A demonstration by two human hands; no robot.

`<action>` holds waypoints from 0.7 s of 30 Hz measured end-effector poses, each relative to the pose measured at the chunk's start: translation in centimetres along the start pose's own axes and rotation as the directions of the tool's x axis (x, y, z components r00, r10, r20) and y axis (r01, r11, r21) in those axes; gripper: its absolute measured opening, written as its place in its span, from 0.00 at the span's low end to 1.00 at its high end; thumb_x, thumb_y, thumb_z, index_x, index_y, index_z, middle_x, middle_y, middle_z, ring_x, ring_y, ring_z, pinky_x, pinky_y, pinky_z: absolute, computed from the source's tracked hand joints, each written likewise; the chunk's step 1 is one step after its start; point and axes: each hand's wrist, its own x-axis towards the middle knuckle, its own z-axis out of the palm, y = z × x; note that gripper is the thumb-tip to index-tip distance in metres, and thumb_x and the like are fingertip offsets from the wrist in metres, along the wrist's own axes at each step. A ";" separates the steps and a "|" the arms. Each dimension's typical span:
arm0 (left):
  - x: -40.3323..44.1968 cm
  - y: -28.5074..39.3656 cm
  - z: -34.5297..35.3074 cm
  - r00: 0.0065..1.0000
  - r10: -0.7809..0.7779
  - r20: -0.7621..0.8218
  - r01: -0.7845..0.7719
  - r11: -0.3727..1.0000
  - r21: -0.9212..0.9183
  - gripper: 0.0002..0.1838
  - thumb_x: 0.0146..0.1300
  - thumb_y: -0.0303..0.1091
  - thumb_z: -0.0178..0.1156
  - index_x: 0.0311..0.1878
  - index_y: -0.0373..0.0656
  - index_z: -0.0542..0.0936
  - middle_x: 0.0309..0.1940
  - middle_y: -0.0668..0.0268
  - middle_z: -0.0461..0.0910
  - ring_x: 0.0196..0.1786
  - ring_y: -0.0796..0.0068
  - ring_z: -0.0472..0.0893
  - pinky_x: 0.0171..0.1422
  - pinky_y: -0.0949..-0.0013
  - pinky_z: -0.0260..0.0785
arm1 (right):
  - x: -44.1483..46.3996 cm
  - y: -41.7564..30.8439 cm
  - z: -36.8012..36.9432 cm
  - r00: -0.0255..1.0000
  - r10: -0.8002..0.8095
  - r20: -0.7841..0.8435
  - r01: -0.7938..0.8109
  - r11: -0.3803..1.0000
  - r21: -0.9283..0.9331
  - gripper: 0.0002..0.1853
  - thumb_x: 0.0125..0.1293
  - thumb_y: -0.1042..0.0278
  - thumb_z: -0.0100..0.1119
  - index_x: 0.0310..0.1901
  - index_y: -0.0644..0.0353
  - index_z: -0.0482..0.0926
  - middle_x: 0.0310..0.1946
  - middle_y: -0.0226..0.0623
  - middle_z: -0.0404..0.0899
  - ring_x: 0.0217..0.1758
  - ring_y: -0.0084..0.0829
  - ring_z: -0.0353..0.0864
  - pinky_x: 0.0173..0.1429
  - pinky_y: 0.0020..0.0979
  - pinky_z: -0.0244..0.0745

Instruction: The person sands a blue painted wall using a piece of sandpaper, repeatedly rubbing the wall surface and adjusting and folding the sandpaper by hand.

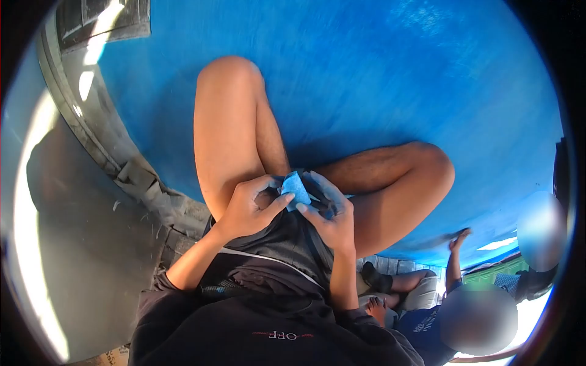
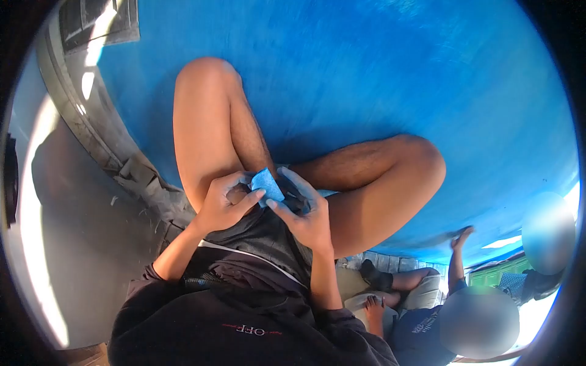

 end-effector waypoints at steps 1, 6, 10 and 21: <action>0.0 0.4 -0.4 0.998 -0.009 0.062 0.006 0.999 0.047 0.11 0.68 0.30 0.70 0.44 0.31 0.83 0.28 0.63 0.85 0.30 0.83 0.77 0.35 0.74 0.70 | -0.2 -0.1 0.5 0.999 -0.032 -0.013 0.029 0.989 -0.144 0.32 0.63 0.78 0.74 0.69 0.69 0.74 0.62 0.48 0.81 0.65 0.33 0.81 0.67 0.36 0.79; -0.4 0.5 -1.0 0.976 -0.152 0.154 0.160 0.986 -0.043 0.11 0.68 0.27 0.70 0.47 0.32 0.81 0.32 0.67 0.83 0.33 0.87 0.78 0.35 0.79 0.69 | -0.5 0.1 1.9 0.998 -0.010 -0.060 -0.003 0.978 -0.210 0.28 0.62 0.78 0.75 0.64 0.68 0.79 0.55 0.44 0.85 0.58 0.30 0.84 0.63 0.33 0.80; -0.3 1.2 -0.7 0.968 -0.207 0.143 0.240 0.931 -0.277 0.15 0.68 0.25 0.69 0.55 0.31 0.78 0.41 0.63 0.83 0.41 0.83 0.82 0.42 0.78 0.74 | -0.4 1.6 1.0 0.995 -0.087 -0.052 0.075 0.977 -0.199 0.26 0.64 0.78 0.73 0.64 0.70 0.79 0.54 0.44 0.86 0.56 0.29 0.84 0.63 0.32 0.79; -0.1 2.2 -0.9 0.950 -0.245 0.194 0.282 0.940 -0.190 0.25 0.69 0.25 0.69 0.66 0.30 0.74 0.50 0.58 0.83 0.52 0.75 0.84 0.57 0.72 0.78 | -0.7 2.1 0.2 0.996 0.090 -0.028 -0.084 0.982 0.167 0.24 0.69 0.78 0.68 0.65 0.73 0.77 0.54 0.42 0.85 0.57 0.28 0.83 0.64 0.31 0.78</action>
